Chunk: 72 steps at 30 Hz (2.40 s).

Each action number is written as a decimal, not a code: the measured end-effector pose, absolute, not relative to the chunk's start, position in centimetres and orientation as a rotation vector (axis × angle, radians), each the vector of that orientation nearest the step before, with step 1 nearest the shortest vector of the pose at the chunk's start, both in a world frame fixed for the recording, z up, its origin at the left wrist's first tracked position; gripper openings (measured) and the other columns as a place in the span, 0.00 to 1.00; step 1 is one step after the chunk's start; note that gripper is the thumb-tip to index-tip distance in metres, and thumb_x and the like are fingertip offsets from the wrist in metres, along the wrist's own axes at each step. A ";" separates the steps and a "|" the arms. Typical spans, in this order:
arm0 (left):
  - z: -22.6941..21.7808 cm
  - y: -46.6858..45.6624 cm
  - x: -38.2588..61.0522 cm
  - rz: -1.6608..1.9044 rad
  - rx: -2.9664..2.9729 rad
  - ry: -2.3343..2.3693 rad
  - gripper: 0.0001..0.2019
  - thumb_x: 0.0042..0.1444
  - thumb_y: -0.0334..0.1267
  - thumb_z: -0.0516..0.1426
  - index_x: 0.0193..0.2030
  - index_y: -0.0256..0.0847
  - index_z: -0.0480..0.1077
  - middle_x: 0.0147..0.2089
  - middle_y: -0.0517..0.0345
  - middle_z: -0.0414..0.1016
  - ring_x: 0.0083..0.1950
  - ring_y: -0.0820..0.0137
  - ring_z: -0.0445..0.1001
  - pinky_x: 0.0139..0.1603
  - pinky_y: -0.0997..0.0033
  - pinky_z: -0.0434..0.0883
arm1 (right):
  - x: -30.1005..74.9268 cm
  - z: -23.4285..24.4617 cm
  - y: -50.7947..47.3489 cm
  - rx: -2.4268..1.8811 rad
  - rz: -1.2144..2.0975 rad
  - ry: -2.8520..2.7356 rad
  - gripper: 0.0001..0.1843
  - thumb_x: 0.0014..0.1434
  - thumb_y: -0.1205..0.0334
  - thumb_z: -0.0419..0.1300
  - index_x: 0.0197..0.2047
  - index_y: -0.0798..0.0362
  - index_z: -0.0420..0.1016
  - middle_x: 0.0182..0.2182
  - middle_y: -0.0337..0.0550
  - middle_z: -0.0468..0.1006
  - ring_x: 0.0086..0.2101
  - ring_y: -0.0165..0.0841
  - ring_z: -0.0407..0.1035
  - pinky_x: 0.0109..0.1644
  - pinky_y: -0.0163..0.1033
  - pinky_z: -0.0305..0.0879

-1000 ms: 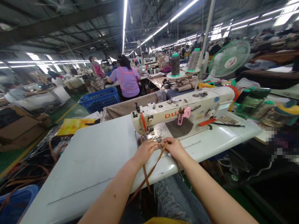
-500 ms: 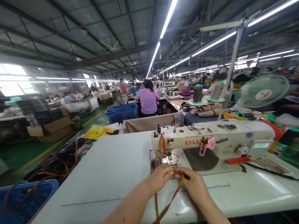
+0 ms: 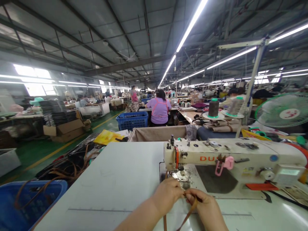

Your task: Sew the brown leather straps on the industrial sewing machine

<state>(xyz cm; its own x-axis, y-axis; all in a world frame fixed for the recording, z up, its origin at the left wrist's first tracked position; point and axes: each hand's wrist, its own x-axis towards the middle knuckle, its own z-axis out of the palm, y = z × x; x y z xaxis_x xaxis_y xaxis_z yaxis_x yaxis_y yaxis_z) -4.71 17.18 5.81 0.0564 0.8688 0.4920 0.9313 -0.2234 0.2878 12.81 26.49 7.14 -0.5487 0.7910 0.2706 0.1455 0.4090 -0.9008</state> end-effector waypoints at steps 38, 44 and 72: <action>6.1 12.0 -4.5 -0.462 -2.221 -1.505 0.14 0.73 0.31 0.49 0.53 0.31 0.75 0.49 0.42 0.84 0.49 0.61 0.82 0.50 0.58 0.82 | 15.1 6.8 21.5 -0.142 0.052 -2.495 0.11 0.71 0.71 0.57 0.51 0.56 0.80 0.41 0.49 0.83 0.40 0.38 0.76 0.44 0.44 0.73; 5.7 12.8 -5.4 -0.457 -2.252 -1.596 0.13 0.73 0.32 0.50 0.54 0.36 0.76 0.51 0.44 0.83 0.52 0.60 0.81 0.55 0.56 0.81 | 14.2 6.7 22.2 -0.143 0.061 -2.486 0.11 0.71 0.71 0.58 0.51 0.56 0.81 0.42 0.49 0.83 0.40 0.38 0.76 0.45 0.44 0.74; 4.4 13.4 -6.3 -0.631 -2.115 -1.826 0.21 0.63 0.22 0.51 0.61 0.25 0.73 0.61 0.34 0.79 0.63 0.55 0.78 0.68 0.53 0.77 | 10.8 5.6 24.2 -0.161 0.154 -2.551 0.15 0.69 0.70 0.59 0.56 0.59 0.79 0.49 0.53 0.83 0.49 0.43 0.76 0.56 0.49 0.75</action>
<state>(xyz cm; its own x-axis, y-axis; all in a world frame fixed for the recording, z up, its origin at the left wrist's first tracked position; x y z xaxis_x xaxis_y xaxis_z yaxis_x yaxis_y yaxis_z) -6.33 13.39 4.35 0.1080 0.8630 0.4935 0.9836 -0.1649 0.0732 10.75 24.21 5.65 -0.8284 0.1479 0.5402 0.0820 0.9861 -0.1442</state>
